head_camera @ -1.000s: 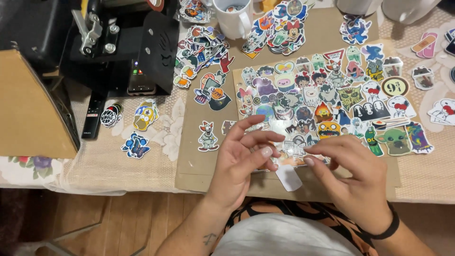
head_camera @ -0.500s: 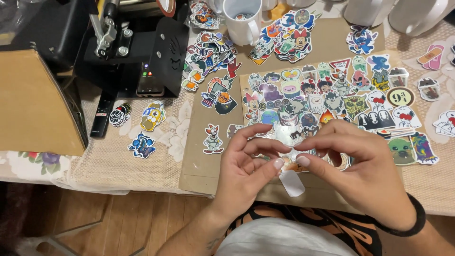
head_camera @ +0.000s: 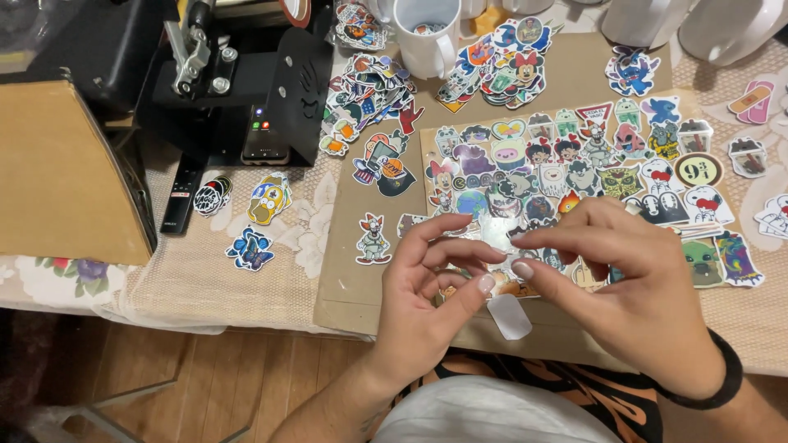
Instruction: The person is organizing a collection of stickers by peeling off their backings and sticking them onto a clear plastic sheet.
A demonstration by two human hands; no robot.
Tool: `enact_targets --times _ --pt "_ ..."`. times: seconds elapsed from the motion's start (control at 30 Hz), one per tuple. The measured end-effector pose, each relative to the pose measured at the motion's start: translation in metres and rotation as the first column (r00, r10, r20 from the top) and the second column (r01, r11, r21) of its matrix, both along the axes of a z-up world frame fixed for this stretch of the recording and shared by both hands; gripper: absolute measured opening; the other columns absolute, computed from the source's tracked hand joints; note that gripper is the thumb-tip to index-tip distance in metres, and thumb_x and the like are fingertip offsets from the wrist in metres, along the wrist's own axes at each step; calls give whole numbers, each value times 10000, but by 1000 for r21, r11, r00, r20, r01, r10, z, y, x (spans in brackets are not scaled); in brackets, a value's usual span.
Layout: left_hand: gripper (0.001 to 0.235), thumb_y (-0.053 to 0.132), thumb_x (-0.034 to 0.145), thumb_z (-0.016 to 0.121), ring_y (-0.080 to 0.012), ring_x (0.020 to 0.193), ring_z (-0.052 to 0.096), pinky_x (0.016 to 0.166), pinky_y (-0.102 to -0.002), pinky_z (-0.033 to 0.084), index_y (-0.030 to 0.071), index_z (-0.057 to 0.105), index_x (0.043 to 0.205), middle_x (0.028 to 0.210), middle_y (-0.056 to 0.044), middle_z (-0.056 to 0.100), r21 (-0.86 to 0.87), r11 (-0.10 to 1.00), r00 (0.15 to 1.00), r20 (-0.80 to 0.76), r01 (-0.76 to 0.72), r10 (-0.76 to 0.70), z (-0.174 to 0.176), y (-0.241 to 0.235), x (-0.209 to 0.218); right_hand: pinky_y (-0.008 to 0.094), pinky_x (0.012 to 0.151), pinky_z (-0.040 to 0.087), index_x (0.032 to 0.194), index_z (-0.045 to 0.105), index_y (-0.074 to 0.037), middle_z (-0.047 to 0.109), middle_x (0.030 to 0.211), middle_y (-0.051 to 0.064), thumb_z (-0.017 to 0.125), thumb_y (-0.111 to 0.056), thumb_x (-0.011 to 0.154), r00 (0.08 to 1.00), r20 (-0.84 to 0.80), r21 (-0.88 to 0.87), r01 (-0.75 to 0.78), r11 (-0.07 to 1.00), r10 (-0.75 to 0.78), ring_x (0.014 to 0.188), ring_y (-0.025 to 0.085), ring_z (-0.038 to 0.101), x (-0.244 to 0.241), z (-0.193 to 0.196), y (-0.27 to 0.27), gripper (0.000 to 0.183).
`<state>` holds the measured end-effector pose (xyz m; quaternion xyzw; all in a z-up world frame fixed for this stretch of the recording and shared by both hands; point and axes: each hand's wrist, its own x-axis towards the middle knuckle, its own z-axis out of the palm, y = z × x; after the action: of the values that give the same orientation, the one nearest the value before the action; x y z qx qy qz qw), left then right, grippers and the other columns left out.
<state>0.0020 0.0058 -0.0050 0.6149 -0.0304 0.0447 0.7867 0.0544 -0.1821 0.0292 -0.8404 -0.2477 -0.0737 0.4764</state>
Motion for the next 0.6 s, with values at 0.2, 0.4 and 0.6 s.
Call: enact_targets --times 0.2,0.4,0.6 --pt "490 74 893 704 -147 893 633 765 -237 532 98 492 1334 1107 -144 728 21 1000 1000 18 -6 6 2 -2 0 265 604 352 881 768 -142 575 663 3 780 -167 828 998 40 -16 -41 999 41 600 129 440 1 -1 2 59" --pt "489 72 909 669 -141 917 625 781 -233 533 84 470 1355 1199 -156 690 55 998 999 26 -33 32 3 7 -2 263 598 358 867 755 -88 631 712 21 743 -130 850 999 15 -5 -39 999 39 613 142 437 -2 -6 6 47" --pt "192 83 885 731 -93 753 635 580 -191 537 78 666 1066 974 -67 726 353 882 950 108 -311 292 -27 84 2 248 599 381 850 742 -34 682 770 71 739 -65 850 1000 1 33 5 999 -5 599 139 453 -3 -7 6 31"
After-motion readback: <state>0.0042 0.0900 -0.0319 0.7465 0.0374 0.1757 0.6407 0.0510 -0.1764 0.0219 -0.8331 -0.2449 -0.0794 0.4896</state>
